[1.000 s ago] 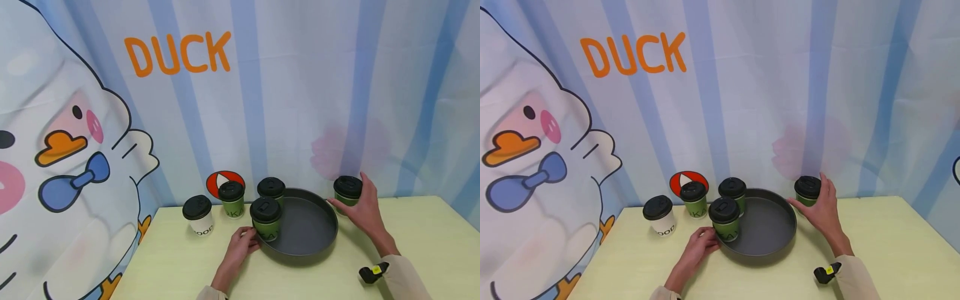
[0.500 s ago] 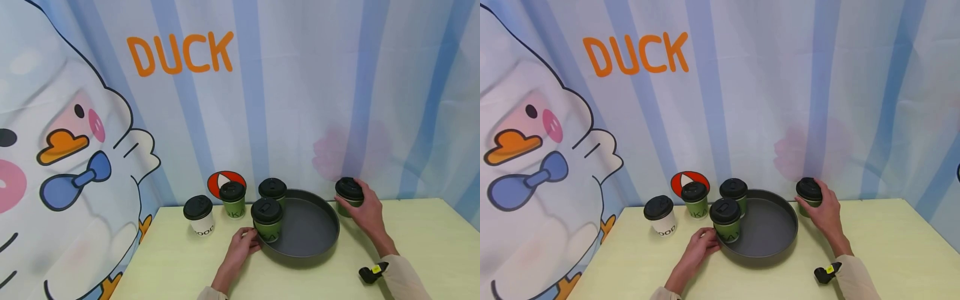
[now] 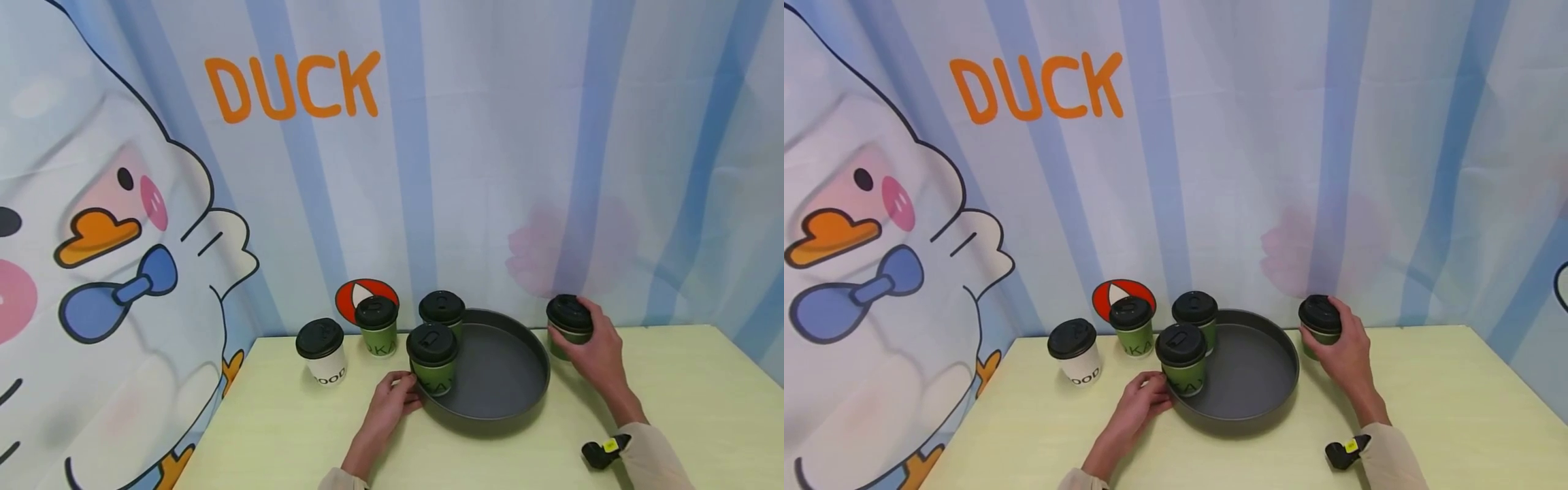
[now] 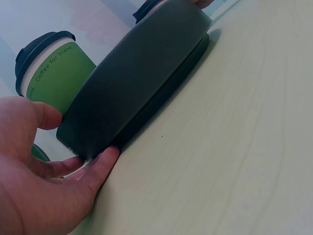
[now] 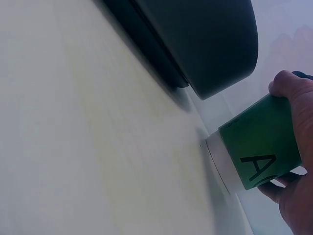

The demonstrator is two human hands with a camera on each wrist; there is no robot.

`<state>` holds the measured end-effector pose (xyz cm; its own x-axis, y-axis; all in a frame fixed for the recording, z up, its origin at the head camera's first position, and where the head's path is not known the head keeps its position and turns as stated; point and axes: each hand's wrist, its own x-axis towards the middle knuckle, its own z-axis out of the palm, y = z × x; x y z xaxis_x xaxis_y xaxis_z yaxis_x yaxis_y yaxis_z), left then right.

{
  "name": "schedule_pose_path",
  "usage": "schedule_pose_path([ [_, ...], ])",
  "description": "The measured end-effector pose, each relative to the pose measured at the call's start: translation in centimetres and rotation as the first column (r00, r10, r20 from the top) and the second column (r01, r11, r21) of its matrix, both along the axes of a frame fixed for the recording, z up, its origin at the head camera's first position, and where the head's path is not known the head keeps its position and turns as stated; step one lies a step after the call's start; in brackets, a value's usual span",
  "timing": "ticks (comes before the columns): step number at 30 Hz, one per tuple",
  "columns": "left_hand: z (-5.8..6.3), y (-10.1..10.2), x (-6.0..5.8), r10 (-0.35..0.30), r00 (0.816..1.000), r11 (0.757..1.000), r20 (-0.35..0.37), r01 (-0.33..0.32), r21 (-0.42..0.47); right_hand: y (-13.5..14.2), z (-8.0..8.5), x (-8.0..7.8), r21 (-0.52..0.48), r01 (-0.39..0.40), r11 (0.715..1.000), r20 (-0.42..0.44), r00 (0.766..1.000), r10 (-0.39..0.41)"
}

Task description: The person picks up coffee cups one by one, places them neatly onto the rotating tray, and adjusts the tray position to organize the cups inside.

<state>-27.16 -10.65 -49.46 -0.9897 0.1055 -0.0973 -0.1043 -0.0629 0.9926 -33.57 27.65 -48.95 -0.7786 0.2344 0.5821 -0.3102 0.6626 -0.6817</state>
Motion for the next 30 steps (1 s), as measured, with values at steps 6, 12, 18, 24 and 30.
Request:
schedule_pose_path([
  [6,-0.1,0.1,0.0,0.004,1.0,1.0,0.006,-0.004,-0.005,0.2,0.1,0.5,0.007,0.006,1.0,0.002,1.0,-0.006],
  [12,0.0,0.2,0.1,0.002,1.0,1.0,0.016,-0.002,-0.002,0.6,1.4,1.4,0.028,0.016,0.999,-0.025,1.0,-0.015],
  [18,0.4,-0.1,0.0,-0.002,1.0,1.0,-0.008,0.002,-0.006,0.6,4.0,2.4,-0.001,0.037,0.999,-0.067,0.997,-0.037],
  [24,0.3,-0.2,-0.1,0.001,1.0,1.0,0.0,-0.001,-0.011,0.0,6.0,3.5,-0.029,0.043,0.999,-0.107,0.993,-0.046],
  [30,-0.2,-0.1,-0.3,-0.001,1.0,1.0,0.017,0.001,-0.012,-1.6,7.5,4.4,0.002,-0.018,1.0,-0.144,0.989,0.018],
])
